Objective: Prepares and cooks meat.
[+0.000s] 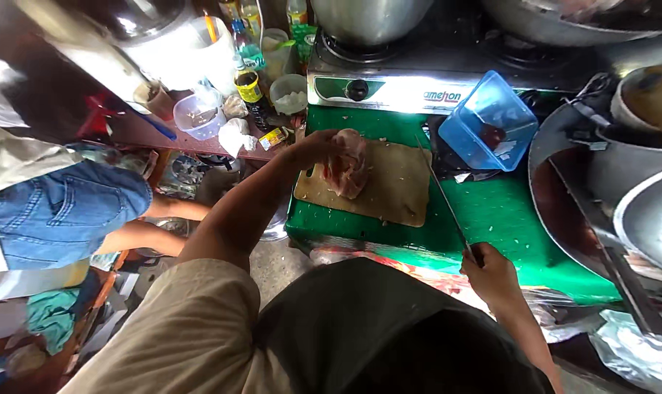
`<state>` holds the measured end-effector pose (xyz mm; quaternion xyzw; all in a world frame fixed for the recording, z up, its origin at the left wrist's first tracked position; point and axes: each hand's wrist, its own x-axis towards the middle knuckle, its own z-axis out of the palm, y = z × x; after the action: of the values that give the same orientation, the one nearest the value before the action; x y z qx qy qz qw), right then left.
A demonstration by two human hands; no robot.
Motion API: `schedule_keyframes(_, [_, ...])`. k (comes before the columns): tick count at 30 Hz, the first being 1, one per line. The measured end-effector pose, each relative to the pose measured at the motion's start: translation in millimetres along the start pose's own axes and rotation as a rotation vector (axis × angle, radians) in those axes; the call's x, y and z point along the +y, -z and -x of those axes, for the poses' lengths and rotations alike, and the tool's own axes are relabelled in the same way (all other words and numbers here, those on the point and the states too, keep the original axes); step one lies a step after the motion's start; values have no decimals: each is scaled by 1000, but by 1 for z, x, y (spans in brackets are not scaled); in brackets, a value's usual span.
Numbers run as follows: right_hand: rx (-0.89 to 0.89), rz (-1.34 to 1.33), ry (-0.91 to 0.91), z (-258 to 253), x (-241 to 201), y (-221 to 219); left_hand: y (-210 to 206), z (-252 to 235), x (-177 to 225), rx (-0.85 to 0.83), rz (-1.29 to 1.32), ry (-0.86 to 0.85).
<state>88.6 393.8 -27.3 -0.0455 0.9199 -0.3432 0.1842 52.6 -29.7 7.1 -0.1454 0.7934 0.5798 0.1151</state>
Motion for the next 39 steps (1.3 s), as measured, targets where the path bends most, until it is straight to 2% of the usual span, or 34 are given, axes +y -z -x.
schedule_keyframes(3, [14,-29,2,7,3,-5,-15,23,-3,27,116,91])
schedule_keyframes(4, [20,-35,6,9,4,-7,-21,23,-14,55,154,132])
schedule_keyframes(6, [29,-49,30,11,11,-11,-26,5,-55,73,241,111])
schedule_keyframes(8, [23,-81,19,13,12,-14,-33,-2,-67,145,323,94])
schedule_keyframes(10, [-14,-151,-32,18,6,-14,-46,-2,-55,227,402,68])
schedule_keyframes(12, [-9,-222,-38,20,3,-16,-56,-3,-31,228,490,57])
schedule_keyframes(17, [106,-415,38,27,-11,-21,-88,0,35,87,658,-71])
schedule_keyframes(20, [182,-403,160,28,-22,-26,-100,-2,43,24,701,-71])
schedule_keyframes(22, [191,-343,220,28,-27,-36,-105,2,37,45,608,24])
schedule_keyframes(24, [147,-243,231,29,-40,-46,-109,8,22,82,392,162])
schedule_keyframes(27, [51,-59,241,32,-66,-62,-107,19,0,133,63,224])
schedule_keyframes(31, [15,127,298,30,-80,-88,-102,22,-19,168,-154,147])
schedule_keyframes(36, [-37,311,258,26,-77,-99,-93,43,-4,163,-252,107])
schedule_keyframes(39, [-122,473,177,28,-86,-95,-93,35,-20,166,-278,84])
